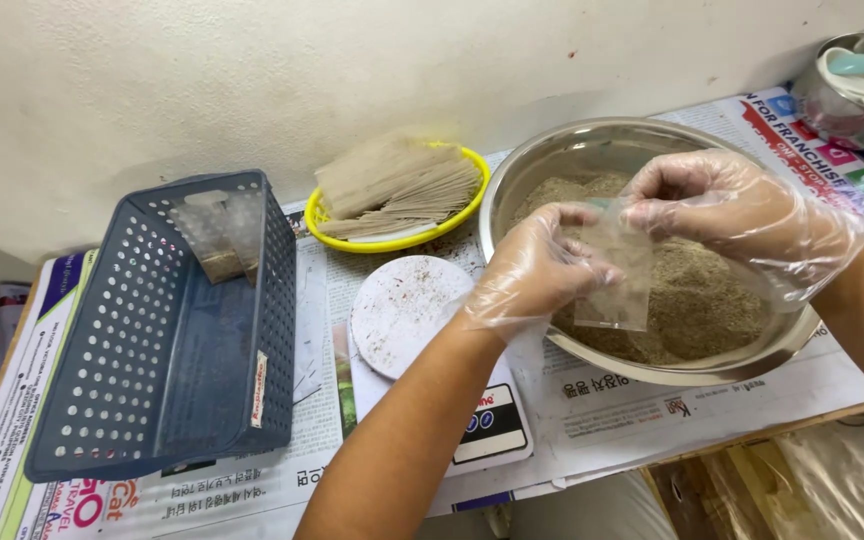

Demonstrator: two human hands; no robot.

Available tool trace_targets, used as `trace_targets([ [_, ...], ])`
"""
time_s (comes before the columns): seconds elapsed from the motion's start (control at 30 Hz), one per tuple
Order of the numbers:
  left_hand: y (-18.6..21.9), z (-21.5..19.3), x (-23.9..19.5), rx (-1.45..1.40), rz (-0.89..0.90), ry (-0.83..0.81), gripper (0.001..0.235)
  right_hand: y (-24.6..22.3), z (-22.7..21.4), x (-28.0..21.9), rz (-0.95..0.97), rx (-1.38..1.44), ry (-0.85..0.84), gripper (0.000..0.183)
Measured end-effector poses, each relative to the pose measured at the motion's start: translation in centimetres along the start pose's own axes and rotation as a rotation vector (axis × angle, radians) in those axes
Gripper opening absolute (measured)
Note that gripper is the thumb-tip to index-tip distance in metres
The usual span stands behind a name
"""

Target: Packaging powder into small bags by scooping, weighing on a digital scale, and sorting into a crate.

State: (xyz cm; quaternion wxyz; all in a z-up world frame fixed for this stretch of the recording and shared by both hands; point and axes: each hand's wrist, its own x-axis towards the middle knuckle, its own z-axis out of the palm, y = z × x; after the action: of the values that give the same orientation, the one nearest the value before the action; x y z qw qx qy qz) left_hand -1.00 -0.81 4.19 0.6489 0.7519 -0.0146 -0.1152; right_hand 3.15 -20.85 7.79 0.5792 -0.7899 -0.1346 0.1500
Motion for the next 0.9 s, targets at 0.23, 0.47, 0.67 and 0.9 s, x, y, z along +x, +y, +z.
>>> trace_targets([
  [0.23, -0.7, 0.7, -0.3, -0.388, 0.160, -0.156, 0.046, 3.6, -0.6, -0.1, -0.399, -0.324, 0.197, 0.026],
  [0.47, -2.8, 3.4, 1.8, -0.466, 0.352, 0.050, 0.008, 4.0, 0.1, -1.2, -0.655, -0.569, 0.387, 0.036],
  [0.67, -3.2, 1.7, 2.3, 0.043, 0.500, 0.195, 0.010, 3.2, -1.7, 0.1, -0.150, 0.021, -0.019, 0.041],
  [0.9, -3.1, 0.5, 1.6, 0.075, 0.518, 0.131, 0.030, 4.8, -1.3, 2.2, -0.469, -0.273, -0.099, 0.033],
])
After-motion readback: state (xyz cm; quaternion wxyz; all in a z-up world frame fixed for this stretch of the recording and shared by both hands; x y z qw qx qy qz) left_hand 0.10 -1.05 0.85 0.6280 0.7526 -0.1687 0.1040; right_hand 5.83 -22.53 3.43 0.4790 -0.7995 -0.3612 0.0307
